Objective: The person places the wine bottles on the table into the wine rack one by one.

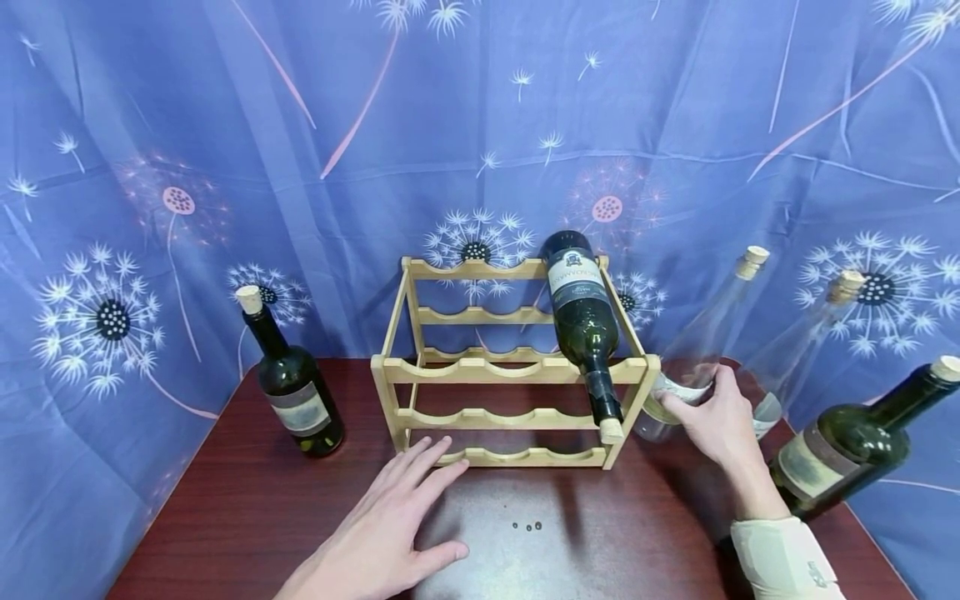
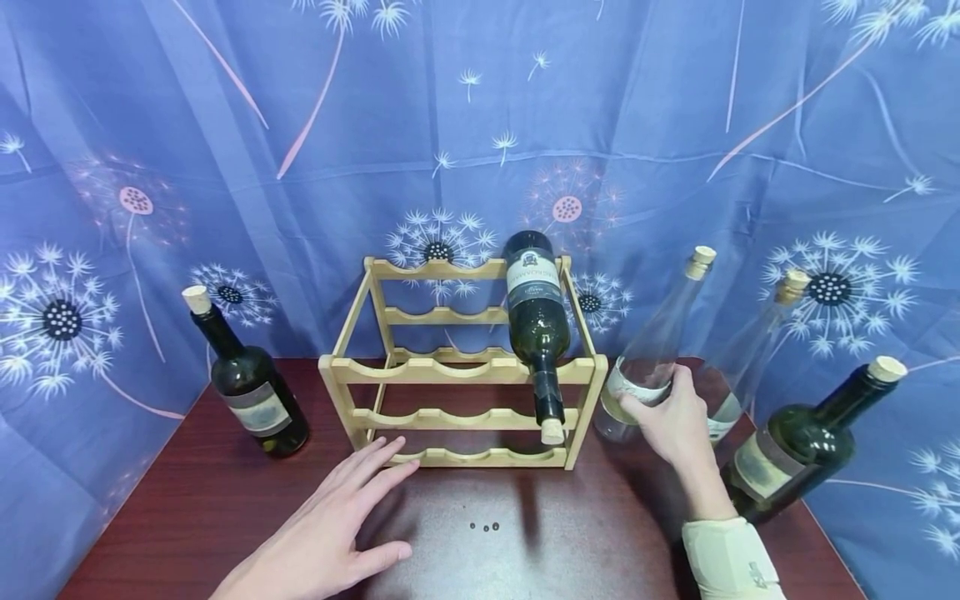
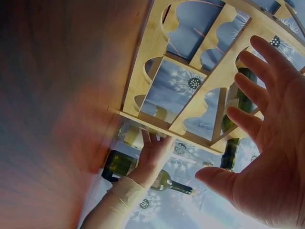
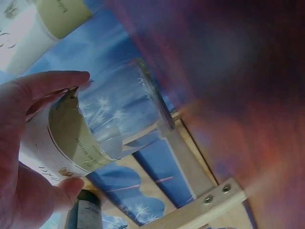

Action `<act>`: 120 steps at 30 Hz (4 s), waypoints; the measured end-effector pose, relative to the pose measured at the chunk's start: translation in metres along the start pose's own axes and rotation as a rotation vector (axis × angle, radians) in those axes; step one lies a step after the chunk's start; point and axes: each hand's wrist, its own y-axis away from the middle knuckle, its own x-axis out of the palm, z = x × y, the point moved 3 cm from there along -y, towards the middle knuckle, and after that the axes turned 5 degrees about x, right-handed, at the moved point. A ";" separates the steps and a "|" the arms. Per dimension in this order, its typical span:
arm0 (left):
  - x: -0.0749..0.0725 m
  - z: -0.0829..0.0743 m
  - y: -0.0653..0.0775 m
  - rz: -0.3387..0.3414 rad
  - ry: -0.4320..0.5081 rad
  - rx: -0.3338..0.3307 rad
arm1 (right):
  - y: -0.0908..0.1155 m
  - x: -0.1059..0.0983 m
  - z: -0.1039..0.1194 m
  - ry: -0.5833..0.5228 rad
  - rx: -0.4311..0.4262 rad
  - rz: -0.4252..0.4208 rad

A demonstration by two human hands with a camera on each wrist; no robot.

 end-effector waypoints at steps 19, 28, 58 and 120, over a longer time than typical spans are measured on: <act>-0.001 0.005 0.001 0.011 -0.004 -0.025 | 0.016 -0.025 0.017 0.017 -0.157 0.037; -0.003 0.006 0.001 -0.004 -0.001 -0.023 | 0.018 -0.043 0.020 0.074 -0.319 0.093; -0.010 0.007 0.003 -0.042 0.035 -0.026 | 0.058 -0.089 0.069 0.149 -0.566 0.352; -0.029 0.013 0.009 -0.104 0.014 -0.104 | 0.105 -0.092 0.111 0.251 -0.734 0.336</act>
